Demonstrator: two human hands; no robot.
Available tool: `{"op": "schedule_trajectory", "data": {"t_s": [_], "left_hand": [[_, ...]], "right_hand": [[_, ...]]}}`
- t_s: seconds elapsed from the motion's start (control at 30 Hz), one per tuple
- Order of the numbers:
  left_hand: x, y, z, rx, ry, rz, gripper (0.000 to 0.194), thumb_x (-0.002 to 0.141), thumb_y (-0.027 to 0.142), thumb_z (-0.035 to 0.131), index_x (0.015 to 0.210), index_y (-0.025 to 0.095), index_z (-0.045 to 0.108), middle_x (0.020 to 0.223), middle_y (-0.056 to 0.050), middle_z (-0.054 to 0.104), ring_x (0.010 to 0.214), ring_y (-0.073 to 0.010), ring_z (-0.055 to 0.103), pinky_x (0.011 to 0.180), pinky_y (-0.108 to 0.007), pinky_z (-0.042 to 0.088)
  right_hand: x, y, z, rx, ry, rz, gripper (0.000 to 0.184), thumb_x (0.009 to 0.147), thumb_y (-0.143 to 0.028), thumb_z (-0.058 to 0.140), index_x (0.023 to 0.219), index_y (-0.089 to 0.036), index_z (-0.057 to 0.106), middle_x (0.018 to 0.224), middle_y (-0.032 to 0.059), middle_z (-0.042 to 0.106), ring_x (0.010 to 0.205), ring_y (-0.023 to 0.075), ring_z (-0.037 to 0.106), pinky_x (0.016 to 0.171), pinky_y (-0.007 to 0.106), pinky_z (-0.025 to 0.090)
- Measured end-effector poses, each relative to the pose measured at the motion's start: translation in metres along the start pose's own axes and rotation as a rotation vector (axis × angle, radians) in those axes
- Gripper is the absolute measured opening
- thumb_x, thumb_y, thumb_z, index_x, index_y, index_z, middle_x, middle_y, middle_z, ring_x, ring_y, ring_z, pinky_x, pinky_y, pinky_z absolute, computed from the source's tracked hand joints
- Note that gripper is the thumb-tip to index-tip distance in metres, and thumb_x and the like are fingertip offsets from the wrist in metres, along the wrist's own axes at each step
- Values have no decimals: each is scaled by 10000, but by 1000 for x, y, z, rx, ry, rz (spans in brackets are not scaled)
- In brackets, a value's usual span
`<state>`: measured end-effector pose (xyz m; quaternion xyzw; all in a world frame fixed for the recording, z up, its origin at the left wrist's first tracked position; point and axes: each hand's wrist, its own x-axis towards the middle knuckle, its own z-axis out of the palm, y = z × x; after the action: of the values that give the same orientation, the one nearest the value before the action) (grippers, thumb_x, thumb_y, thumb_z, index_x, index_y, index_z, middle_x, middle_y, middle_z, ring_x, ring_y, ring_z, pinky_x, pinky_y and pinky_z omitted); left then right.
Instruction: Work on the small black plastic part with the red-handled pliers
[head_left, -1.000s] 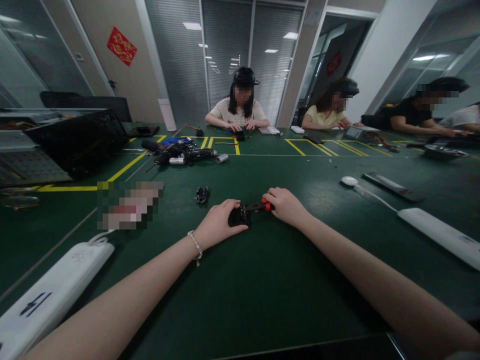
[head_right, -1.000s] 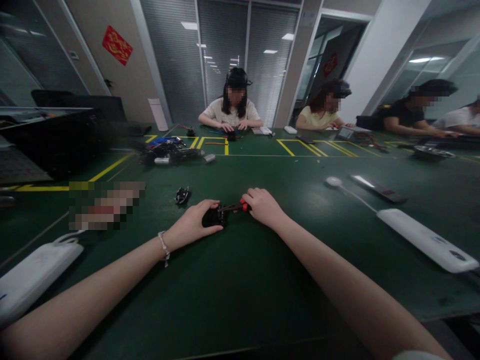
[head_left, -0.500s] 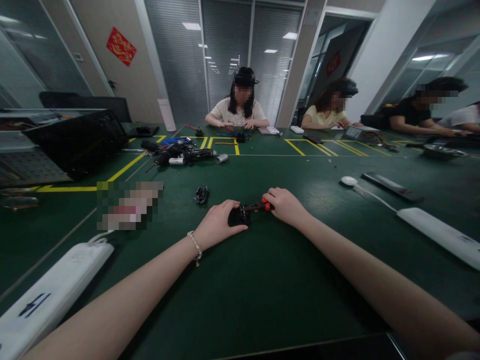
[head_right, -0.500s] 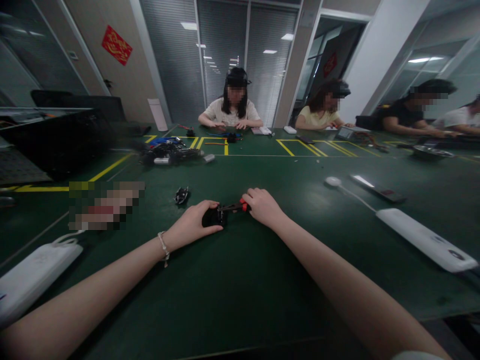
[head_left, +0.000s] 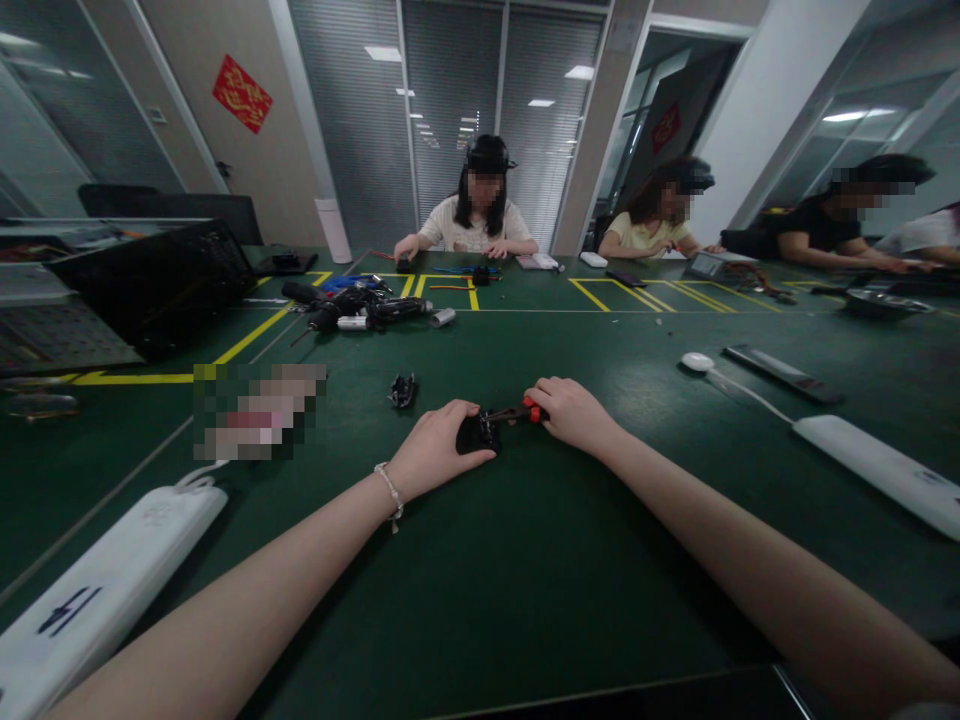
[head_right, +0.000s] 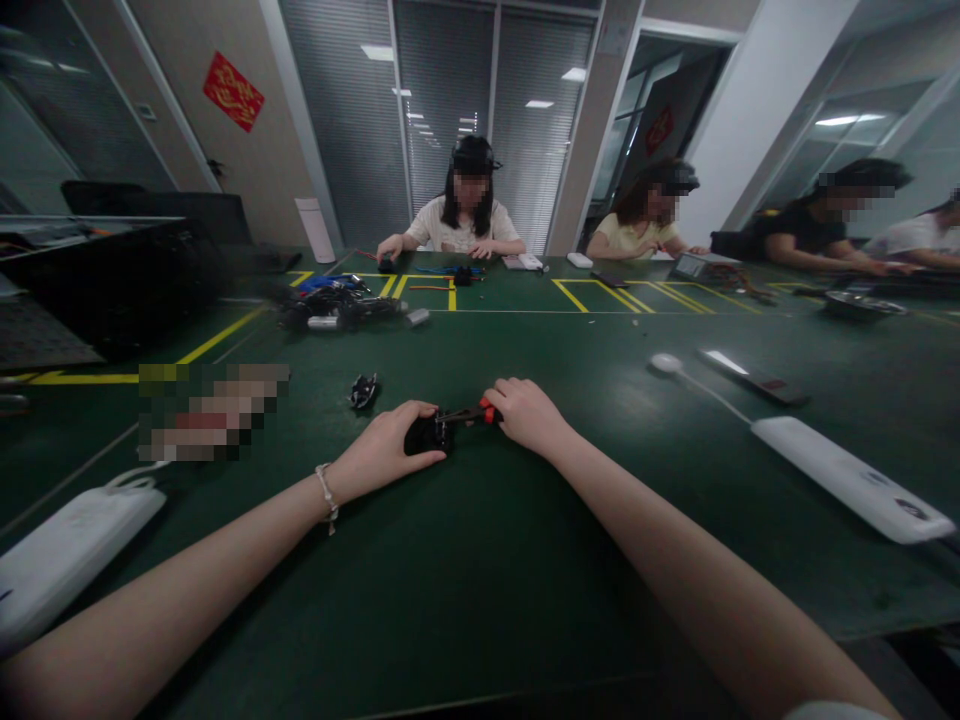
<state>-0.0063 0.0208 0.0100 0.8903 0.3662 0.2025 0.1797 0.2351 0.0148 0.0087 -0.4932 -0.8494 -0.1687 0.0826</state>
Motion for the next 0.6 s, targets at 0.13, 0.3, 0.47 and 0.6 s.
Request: {"op": "schedule_trajectory", "data": {"t_s": [0.13,0.3,0.47,0.6], "left_hand": [[0,0,0,8,5,4,529,690,503,563,1108,206,432,1100,-60,526,971,-235,526,835,-378,402],[1,-1,2,16,23,11,515,688,497,569,1089,200,442,1091,-65,530,959,-238,530,822,-377,405],[1,-3,2,21,24,12,517,689,497,569,1095,205,436,1088,-55,529,962,-232,525,816,-369,412],[1,-1,1,29,21,22,519,694,504,559,1098,204,432,1092,-55,527,958,-228,526,821,-368,407]], "right_hand": [[0,-3,-2,-1,-2,3,326,653,-97,520,975,-143,529,905,81,541,793,183,477,687,292,356],[0,-4,-2,-21,-12,3,344,643,-96,524,984,-138,526,906,86,538,799,189,473,680,291,348],[0,-5,-3,-35,1,9,322,655,-97,511,973,-144,532,901,85,542,801,190,479,700,297,334],[-1,-5,-4,-64,13,23,306,661,-105,515,963,-157,535,913,84,543,815,196,483,735,316,318]]}}
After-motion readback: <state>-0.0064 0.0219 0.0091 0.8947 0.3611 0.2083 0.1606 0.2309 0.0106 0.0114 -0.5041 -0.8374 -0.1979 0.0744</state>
